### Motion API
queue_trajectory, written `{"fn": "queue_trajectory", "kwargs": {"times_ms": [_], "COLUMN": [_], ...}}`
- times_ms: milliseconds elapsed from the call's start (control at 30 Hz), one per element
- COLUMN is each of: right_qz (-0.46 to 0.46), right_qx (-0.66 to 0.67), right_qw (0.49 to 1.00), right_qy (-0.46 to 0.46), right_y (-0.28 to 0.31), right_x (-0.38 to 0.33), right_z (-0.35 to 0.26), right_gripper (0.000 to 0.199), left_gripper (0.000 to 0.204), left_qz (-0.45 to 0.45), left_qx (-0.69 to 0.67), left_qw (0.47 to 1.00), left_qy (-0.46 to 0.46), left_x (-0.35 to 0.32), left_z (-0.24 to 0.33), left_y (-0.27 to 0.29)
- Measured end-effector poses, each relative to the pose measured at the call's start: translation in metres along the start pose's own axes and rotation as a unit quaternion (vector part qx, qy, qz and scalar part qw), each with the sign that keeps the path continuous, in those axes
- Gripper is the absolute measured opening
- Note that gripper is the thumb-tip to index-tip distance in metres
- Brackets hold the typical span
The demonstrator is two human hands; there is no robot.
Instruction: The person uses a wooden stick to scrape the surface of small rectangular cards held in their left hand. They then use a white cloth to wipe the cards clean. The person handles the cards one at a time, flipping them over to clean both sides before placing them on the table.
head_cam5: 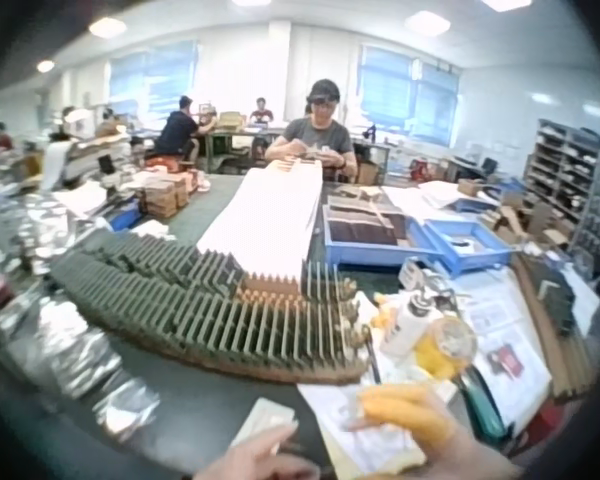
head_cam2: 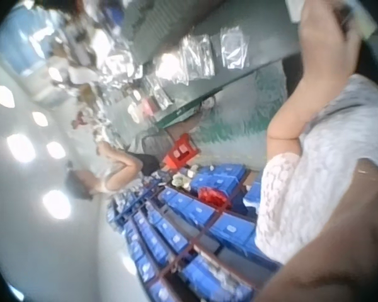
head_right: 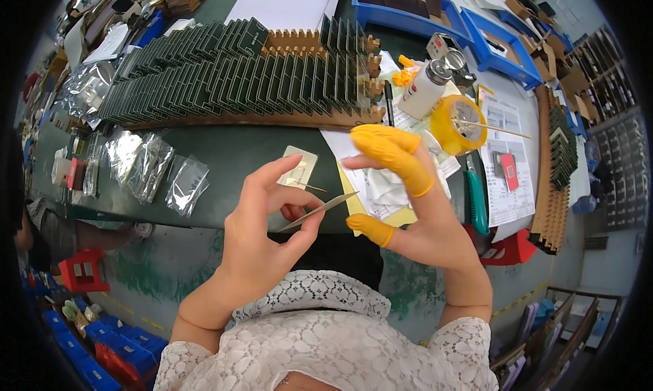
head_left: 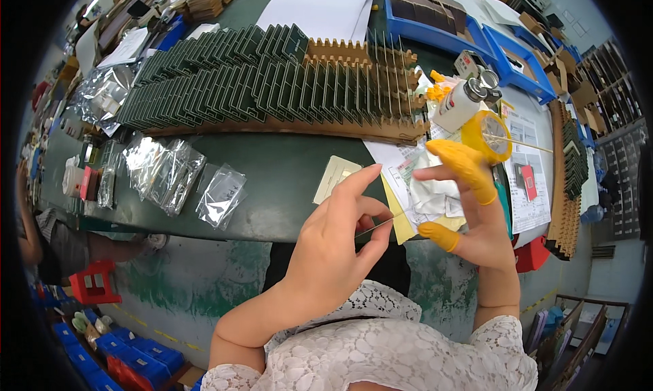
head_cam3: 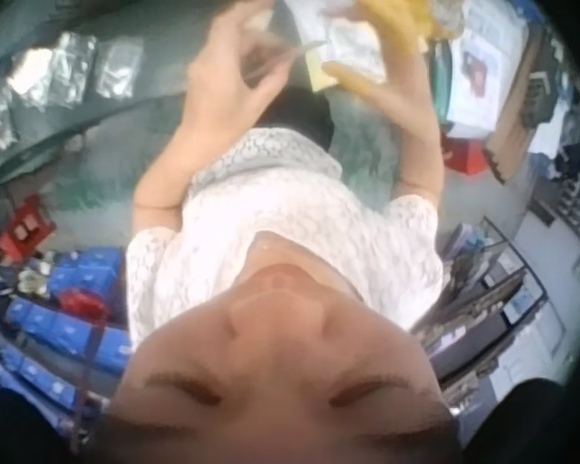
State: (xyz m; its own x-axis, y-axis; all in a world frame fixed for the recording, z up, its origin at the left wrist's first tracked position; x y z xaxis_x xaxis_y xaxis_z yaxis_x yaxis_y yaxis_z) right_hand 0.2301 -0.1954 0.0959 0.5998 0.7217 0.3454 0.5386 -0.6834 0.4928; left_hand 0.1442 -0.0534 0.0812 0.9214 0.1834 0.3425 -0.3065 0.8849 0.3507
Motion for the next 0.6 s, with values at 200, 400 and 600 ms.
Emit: {"fn": "queue_trajectory", "kwargs": {"times_ms": [200, 400, 600], "right_qz": [-0.027, -0.031, -0.026], "right_qx": [0.035, 0.092, 0.169], "right_qw": [0.998, 0.995, 0.985], "right_qy": [0.034, 0.037, 0.000], "right_y": [-0.018, -0.030, -0.034], "right_x": [0.003, 0.005, 0.006], "right_z": [-0.002, -0.005, 0.004], "right_gripper": [0.070, 0.071, 0.072], "left_gripper": [0.066, 0.069, 0.069], "left_qz": [-0.017, -0.014, -0.024], "left_qx": [0.013, 0.021, 0.010], "left_qw": [1.000, 0.999, 1.000], "left_qy": [-0.010, -0.021, -0.009], "left_x": [-0.001, -0.003, -0.001], "left_z": [0.000, 0.000, -0.002], "left_y": [-0.002, -0.001, -0.001]}}
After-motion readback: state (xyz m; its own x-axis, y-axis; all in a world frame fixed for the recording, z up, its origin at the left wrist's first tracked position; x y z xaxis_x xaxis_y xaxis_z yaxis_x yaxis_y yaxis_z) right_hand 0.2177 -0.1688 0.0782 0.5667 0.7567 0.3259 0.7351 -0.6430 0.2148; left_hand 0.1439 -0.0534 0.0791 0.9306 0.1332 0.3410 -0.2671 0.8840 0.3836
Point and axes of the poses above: each hand's wrist, its own x-axis towards the middle knuckle, its own y-axis out of the back of the hand, z = x × y, the point moved 9 cm from there along x, towards the middle knuckle
